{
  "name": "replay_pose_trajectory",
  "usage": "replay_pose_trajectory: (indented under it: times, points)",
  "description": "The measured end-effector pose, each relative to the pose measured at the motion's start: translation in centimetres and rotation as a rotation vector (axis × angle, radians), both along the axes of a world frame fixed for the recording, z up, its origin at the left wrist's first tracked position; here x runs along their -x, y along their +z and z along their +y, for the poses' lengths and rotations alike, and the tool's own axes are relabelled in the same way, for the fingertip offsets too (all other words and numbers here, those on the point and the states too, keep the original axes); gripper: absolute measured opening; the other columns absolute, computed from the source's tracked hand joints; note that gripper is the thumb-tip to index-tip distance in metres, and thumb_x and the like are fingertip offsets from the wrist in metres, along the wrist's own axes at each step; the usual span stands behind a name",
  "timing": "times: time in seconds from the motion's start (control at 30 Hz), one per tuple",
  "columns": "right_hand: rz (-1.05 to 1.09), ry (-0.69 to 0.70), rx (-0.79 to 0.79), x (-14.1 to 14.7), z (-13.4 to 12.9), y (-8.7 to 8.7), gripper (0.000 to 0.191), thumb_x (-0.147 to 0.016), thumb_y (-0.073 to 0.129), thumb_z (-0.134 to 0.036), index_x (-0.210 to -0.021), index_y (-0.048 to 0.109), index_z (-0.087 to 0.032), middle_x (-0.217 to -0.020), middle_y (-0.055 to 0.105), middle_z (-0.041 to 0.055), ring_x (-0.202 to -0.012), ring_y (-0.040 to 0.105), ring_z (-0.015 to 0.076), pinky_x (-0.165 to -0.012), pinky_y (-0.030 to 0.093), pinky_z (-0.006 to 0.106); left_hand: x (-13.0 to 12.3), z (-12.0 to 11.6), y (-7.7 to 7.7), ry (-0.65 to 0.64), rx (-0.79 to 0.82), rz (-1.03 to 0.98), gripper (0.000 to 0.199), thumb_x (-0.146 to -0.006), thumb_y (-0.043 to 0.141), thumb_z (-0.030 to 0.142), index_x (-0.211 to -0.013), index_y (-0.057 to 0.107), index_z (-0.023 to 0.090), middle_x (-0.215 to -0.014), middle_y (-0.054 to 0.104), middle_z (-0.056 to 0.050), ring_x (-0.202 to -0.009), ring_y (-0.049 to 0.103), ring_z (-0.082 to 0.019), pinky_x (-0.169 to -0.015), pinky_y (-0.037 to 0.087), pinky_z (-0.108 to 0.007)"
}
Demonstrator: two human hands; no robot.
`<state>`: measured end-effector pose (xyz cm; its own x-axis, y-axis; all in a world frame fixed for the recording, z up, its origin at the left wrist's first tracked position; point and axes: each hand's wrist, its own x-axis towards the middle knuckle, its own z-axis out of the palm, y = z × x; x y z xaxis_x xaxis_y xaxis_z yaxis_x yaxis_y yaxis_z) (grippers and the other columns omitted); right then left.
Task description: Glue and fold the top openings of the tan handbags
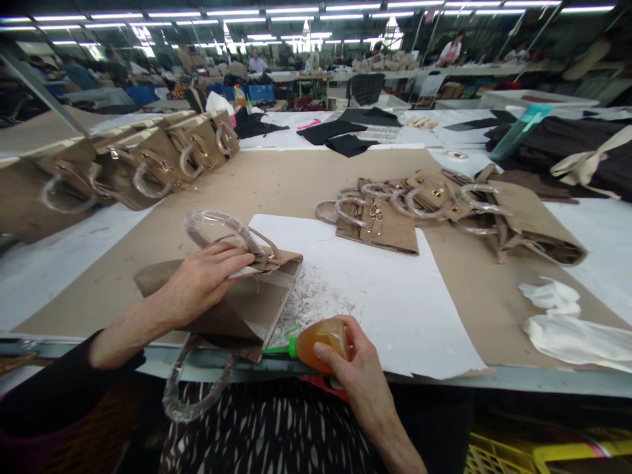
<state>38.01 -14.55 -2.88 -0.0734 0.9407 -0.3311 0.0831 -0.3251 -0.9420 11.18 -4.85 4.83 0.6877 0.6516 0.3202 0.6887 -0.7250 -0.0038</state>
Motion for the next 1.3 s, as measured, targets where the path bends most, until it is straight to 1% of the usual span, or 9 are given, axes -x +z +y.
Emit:
replay_pose_trajectory:
  times: [0.2,0.43,0.77,0.83,0.93,1.03,1.13,1.23,1.3]
  points:
    - [-0.24,-0.088,-0.147,-0.2,0.7,-0.1,0.049,-0.076,0.068,-0.048,-0.114,0.047,-0.025,-0.098,0.061,0.0015,-0.089,0.057,0.0256,-0.084,0.042,0.038,-0.3,0.5,0.5,-0.007,0.041,-0.015,0.024,-0.087,0.04,0.012,-0.1,0.06,0.014,-0.098,0.067,-0.01,-0.094,0.059,-0.022,-0.082,0.051,-0.037]
    - [-0.386,-0.188,-0.371,0.2,3.2,-1.1,0.056,-0.074,0.067,-0.053,-0.115,0.049,-0.02,-0.107,0.06,0.0088,-0.094,0.058,0.0299,-0.086,0.044,0.044,-0.1,0.8,0.8,0.014,0.092,-0.071,0.023,-0.087,0.042,0.015,-0.1,0.061,0.016,-0.093,0.067,-0.008,-0.095,0.059,-0.02,-0.084,0.05,-0.036]
    - [-0.477,-0.131,-0.8,1.2,5.4,-0.6,0.03,-0.086,0.059,-0.033,-0.114,0.053,-0.024,-0.11,0.054,0.009,-0.101,0.055,0.0274,-0.088,0.047,0.04,0.1,1.8,1.2,0.081,0.173,-0.116,0.018,-0.087,0.048,0.019,-0.101,0.06,0.016,-0.093,0.064,-0.007,-0.088,0.06,-0.019,-0.077,0.05,-0.031]
    - [-0.486,-0.188,-0.844,0.8,5.2,0.3,0.032,-0.085,0.061,-0.032,-0.114,0.053,-0.023,-0.111,0.054,0.0097,-0.104,0.053,0.0287,-0.091,0.045,0.043,0.2,1.9,1.2,0.099,0.202,-0.141,0.016,-0.087,0.05,0.02,-0.101,0.058,0.017,-0.094,0.064,-0.007,-0.087,0.06,-0.019,-0.077,0.049,-0.031]
    - [-0.445,-0.465,-0.737,-0.9,5.2,2.9,0.046,-0.077,0.071,-0.04,-0.116,0.052,-0.023,-0.11,0.057,0.0088,-0.102,0.055,0.0315,-0.092,0.044,0.048,0.2,2.2,1.1,0.113,0.258,-0.175,0.018,-0.087,0.053,0.022,-0.104,0.056,0.017,-0.097,0.064,-0.007,-0.09,0.06,-0.019,-0.08,0.049,-0.031]
    - [-0.068,-0.72,-0.55,-4.5,6.1,6.6,0.054,-0.077,0.071,-0.046,-0.123,0.05,-0.028,-0.12,0.058,0.0079,-0.105,0.058,0.0308,-0.091,0.048,0.048,0.2,2.5,1.1,0.11,0.297,-0.179,0.02,-0.086,0.053,0.021,-0.105,0.058,0.018,-0.101,0.064,-0.007,-0.094,0.06,-0.019,-0.085,0.047,-0.032]
    - [0.259,-0.8,-0.435,-10.1,7.4,10.1,0.034,-0.083,0.062,-0.054,-0.11,0.064,-0.034,-0.14,0.044,0.0049,-0.118,0.049,0.0303,-0.085,0.049,0.04,0.0,2.6,1.4,0.073,0.303,-0.163,0.021,-0.085,0.054,0.017,-0.104,0.06,0.019,-0.1,0.065,-0.006,-0.095,0.059,-0.02,-0.086,0.046,-0.032]
    - [0.28,-0.692,-0.46,-15.3,7.9,12.2,0.04,-0.085,0.046,-0.064,-0.089,0.074,-0.036,-0.142,0.032,-0.0031,-0.125,0.031,0.0348,-0.055,0.045,0.044,-0.2,2.8,1.8,0.025,0.287,-0.149,0.023,-0.084,0.053,0.014,-0.104,0.061,0.021,-0.098,0.065,-0.005,-0.094,0.059,-0.019,-0.084,0.045,-0.029]
    - [0.265,-0.721,-0.447,-17.2,7.5,12.6,0.036,-0.089,0.045,-0.059,-0.085,0.074,-0.038,-0.14,0.035,-0.0086,-0.127,0.028,0.0306,-0.054,0.048,0.034,-0.1,3.4,2.1,0.017,0.279,-0.14,0.021,-0.084,0.052,0.014,-0.101,0.062,0.021,-0.096,0.065,-0.005,-0.093,0.058,-0.019,-0.081,0.045,-0.028]
